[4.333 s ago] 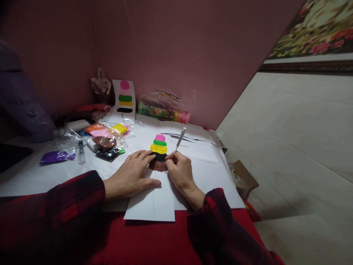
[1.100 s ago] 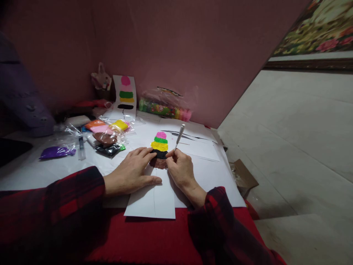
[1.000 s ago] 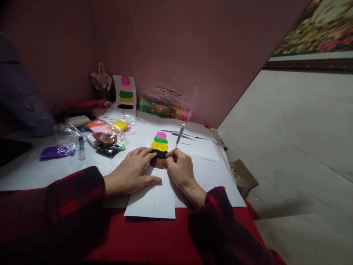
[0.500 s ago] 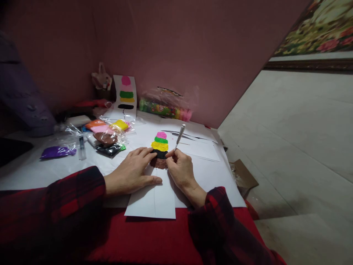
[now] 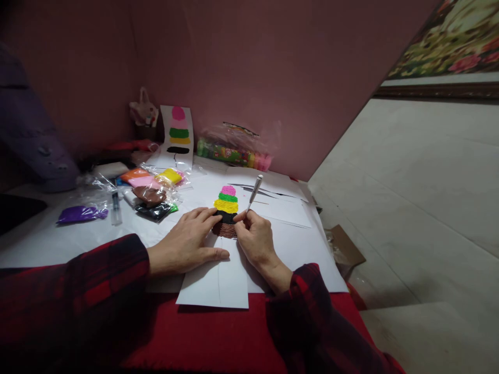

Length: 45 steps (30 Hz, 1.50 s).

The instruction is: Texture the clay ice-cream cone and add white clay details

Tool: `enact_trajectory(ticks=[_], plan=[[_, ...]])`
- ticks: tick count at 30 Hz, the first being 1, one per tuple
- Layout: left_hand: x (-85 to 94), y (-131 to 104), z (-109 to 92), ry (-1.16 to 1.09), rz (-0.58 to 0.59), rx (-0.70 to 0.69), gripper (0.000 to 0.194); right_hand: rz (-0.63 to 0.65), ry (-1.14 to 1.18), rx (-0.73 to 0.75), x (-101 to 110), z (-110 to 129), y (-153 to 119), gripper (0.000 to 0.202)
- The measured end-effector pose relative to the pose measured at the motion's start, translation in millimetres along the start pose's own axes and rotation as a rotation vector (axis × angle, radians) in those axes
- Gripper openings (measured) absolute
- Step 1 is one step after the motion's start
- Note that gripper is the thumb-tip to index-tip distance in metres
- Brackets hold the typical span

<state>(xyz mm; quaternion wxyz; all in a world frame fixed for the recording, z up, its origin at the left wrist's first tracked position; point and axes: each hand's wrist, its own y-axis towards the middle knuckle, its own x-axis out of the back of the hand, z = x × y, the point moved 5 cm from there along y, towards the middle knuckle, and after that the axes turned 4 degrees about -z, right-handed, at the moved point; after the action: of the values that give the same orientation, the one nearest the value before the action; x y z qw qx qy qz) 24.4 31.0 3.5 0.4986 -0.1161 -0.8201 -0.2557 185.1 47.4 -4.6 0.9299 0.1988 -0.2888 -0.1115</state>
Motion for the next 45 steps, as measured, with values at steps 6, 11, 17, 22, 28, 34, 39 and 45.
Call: enact_trajectory(ticks=[6, 11, 17, 22, 28, 34, 39, 45], plan=[[0.3, 0.3, -0.4, -0.002, 0.003, 0.003, 0.072, -0.013, 0.02, 0.009, 0.0, 2.2, -0.2, 0.016], [0.1, 0.4, -0.6, -0.002, 0.0, -0.005, 0.072, 0.017, 0.086, 0.028, -1.4, 5.8, -1.9, 0.015], [0.0, -0.2, -0.6, -0.01, -0.002, -0.004, 0.071, 0.083, 0.154, 0.056, -3.9, 11.9, -5.6, 0.013], [0.1, 0.2, -0.4, -0.014, -0.015, -0.012, 0.068, 0.099, 0.121, 0.082, -4.3, 13.4, -6.2, 0.013], [0.6, 0.2, -1.0, -0.012, -0.005, -0.007, 0.067, 0.116, 0.118, 0.086, -4.9, 14.5, -6.4, 0.013], [1.6, -0.1, -2.0, -0.006, -0.003, -0.011, 0.066, 0.112, 0.101, 0.087, -5.2, 13.9, -6.6, 0.013], [1.0, -0.6, -1.3, -0.016, -0.029, -0.025, 0.064, 0.111, 0.09, 0.11, -4.7, 15.1, -6.6, 0.014], [0.4, -0.1, -1.5, -0.002, -0.008, -0.027, 0.066, 0.12, 0.085, 0.13, -5.1, 15.9, -7.2, 0.013]])
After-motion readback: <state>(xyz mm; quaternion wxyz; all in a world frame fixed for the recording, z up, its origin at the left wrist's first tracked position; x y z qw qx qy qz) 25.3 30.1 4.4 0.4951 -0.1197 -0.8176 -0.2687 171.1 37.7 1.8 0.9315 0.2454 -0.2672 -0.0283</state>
